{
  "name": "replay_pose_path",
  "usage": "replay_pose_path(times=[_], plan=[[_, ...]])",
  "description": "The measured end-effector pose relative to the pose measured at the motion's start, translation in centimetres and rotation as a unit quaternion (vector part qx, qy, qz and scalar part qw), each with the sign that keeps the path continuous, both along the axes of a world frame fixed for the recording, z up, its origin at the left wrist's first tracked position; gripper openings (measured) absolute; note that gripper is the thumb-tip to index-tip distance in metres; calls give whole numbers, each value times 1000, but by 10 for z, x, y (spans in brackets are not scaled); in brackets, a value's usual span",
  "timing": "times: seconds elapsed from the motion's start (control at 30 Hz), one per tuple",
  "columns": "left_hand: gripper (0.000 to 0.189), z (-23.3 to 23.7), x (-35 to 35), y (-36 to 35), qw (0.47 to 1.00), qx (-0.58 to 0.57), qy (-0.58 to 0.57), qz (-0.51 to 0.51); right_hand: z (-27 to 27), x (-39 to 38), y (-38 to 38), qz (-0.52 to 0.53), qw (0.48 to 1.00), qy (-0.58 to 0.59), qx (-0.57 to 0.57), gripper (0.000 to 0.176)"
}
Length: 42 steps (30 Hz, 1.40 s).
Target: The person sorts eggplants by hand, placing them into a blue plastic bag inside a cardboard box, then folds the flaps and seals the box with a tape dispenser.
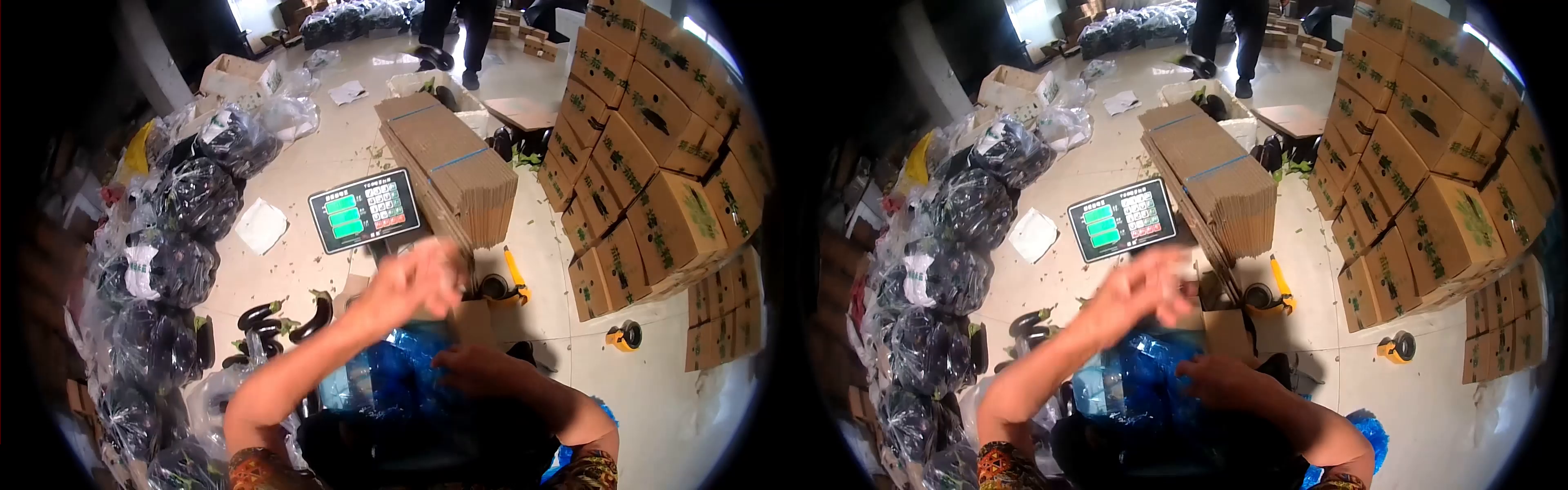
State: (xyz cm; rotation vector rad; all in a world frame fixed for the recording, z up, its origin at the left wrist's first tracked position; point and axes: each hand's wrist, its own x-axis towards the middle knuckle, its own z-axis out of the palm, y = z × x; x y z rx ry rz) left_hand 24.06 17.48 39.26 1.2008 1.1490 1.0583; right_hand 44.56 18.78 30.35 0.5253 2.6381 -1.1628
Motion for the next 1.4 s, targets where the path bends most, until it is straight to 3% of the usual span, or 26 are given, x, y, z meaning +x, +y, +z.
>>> replay_pose_path(times=[0.07, 0.17, 0.23, 0.3, 0.33, 0.43, 0.53, 0.57, 0.63, 0.67, 0.7, 0.77, 0.9, 1.0, 1.1, 1.13, 1.23, 1.27, 1.37, 1.4], plan=[[41, -22, -10, -48, 998, -60, -1, -18, 0, -2, -1, 8, 1000, 0, -8, 32], [30, -76, -70, -110, 976, -112, -84, 165, 5, -7, -8, 23, 1000, -10, -2, 30], [27, -112, -117, -153, 911, -116, -144, 369, 14, -8, -9, 30, 999, 4, 23, 28], [29, -157, -163, -208, 867, -75, -135, 474, 2, -7, -11, 17, 999, 28, 27, 26], [27, -183, -186, -241, 854, -80, -149, 492, -9, -1, -10, -2, 997, 65, 36, 24], [16, -239, -202, -324, 756, -180, -107, 620, 17, -27, -26, -59, 998, 9, 29, 23], [11, -291, -202, -372, 714, -230, -95, 654, -3, -34, -15, -15, 998, -31, 44, 32], [11, -298, -200, -374, 710, -252, -81, 653, -9, -37, -10, -6, 996, -51, 74, 36], [13, -321, -201, -376, 731, -225, -33, 643, -18, -43, -5, -88, 980, -87, 155, 42], [19, -337, -206, -373, 737, -208, 35, 642, -22, -46, -1, -128, 967, -103, 196, 45], [26, -348, -217, -370, 738, -184, 180, 624, -25, -46, 5, -145, 967, -56, 199, 44], [38, -352, -241, -354, 730, -187, 328, 570, -26, -43, 20, -184, 961, 37, 205, 42], [48, -377, -286, -298, 629, -121, 514, 570, -31, -43, 24, -214, 953, 21, 215, 41], [54, -380, -301, -267, 652, -120, 612, 431, -26, -52, 25, -267, 952, 15, 150, 38], [56, -407, -307, -256, 573, -186, 771, 206, -29, -42, 41, -282, 948, 24, 145, 34], [57, -415, -313, -256, 569, -178, 777, 202, -36, -42, 42, -330, 931, 79, 133, 27], [57, -428, -333, -259, 502, -197, 818, 199, -35, -47, 44, -373, 918, 100, 87, 21], [56, -424, -335, -261, 505, -189, 820, 194, -29, -61, 37, -347, 919, 110, 150, 18], [47, -412, -340, -263, 540, -199, 805, 142, -27, -54, 40, -369, 918, 110, 91, 16], [46, -412, -342, -266, 558, -151, 799, 166, -24, -57, 39, -356, 920, 103, 125, 15]])
